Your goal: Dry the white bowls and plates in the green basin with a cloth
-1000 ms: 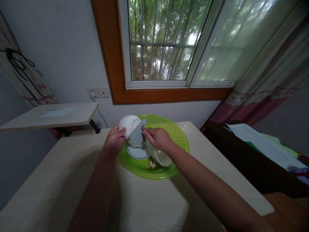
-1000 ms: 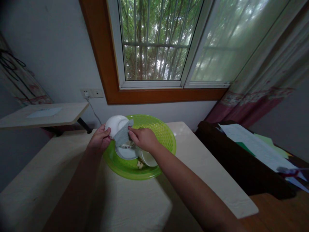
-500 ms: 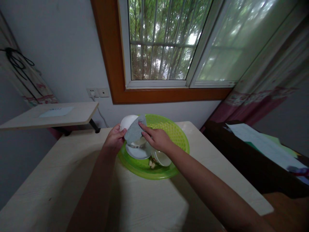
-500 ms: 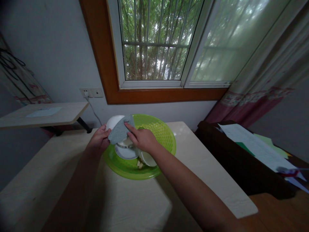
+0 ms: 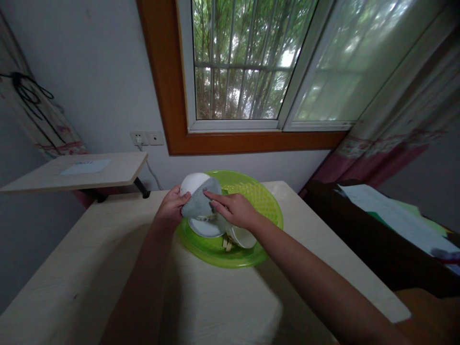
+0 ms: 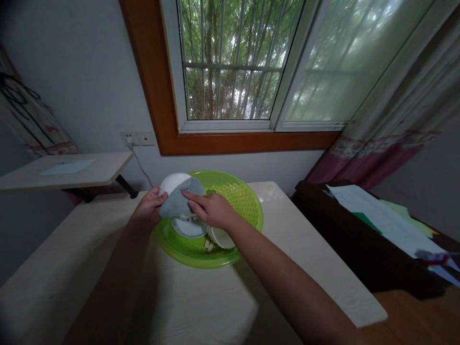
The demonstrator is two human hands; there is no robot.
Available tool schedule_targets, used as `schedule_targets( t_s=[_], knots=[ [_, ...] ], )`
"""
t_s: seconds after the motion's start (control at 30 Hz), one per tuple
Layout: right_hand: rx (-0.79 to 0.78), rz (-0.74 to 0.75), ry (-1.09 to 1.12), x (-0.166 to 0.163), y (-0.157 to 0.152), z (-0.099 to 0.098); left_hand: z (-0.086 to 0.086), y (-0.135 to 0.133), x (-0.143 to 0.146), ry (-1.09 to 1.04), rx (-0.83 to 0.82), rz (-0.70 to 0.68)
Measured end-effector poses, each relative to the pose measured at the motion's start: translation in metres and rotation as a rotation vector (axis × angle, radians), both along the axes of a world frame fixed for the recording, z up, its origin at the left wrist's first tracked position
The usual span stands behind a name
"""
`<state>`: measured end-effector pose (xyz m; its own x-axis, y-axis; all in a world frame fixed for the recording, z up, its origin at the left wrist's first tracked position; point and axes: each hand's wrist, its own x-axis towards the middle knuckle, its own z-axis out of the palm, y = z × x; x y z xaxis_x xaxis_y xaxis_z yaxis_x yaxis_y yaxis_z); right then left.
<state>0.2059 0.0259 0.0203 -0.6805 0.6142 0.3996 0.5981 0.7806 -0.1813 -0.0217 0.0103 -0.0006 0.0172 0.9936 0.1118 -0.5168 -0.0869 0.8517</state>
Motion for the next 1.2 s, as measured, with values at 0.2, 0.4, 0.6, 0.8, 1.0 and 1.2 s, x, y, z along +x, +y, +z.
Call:
schedule_targets(
  t_s=[0.2, 0.4, 0.6, 0.8, 1.0, 1.2],
  knots=[
    [0.014, -0.23, -0.009, -0.004, 0.001, 0.003, -0.003, 0.003, -0.001, -0.028, 0.04, 0.038],
    [0.0, -0.016, -0.001, 0.002, 0.003, 0.0, -0.005, 0.006, -0.002, -0.033, 0.038, 0.075],
    [-0.001, 0.075, 0.005, 0.001, -0.002, 0.0, 0.0, 0.0, -0.002, 0.003, -0.018, 0.003],
    [0.037, -0.217, -0.073, -0.005, -0.001, 0.004, 0.001, 0.0, -0.001, -0.062, 0.028, 0.007],
    [0.034, -0.104, 0.058, -0.001, 0.006, -0.004, -0.002, 0.003, -0.002, -0.109, 0.039, 0.038],
    [0.194, 0.172, 0.188, -0.002, 0.011, -0.013, -0.002, 0.003, -0.002, -0.092, 0.04, -0.001]
  ],
)
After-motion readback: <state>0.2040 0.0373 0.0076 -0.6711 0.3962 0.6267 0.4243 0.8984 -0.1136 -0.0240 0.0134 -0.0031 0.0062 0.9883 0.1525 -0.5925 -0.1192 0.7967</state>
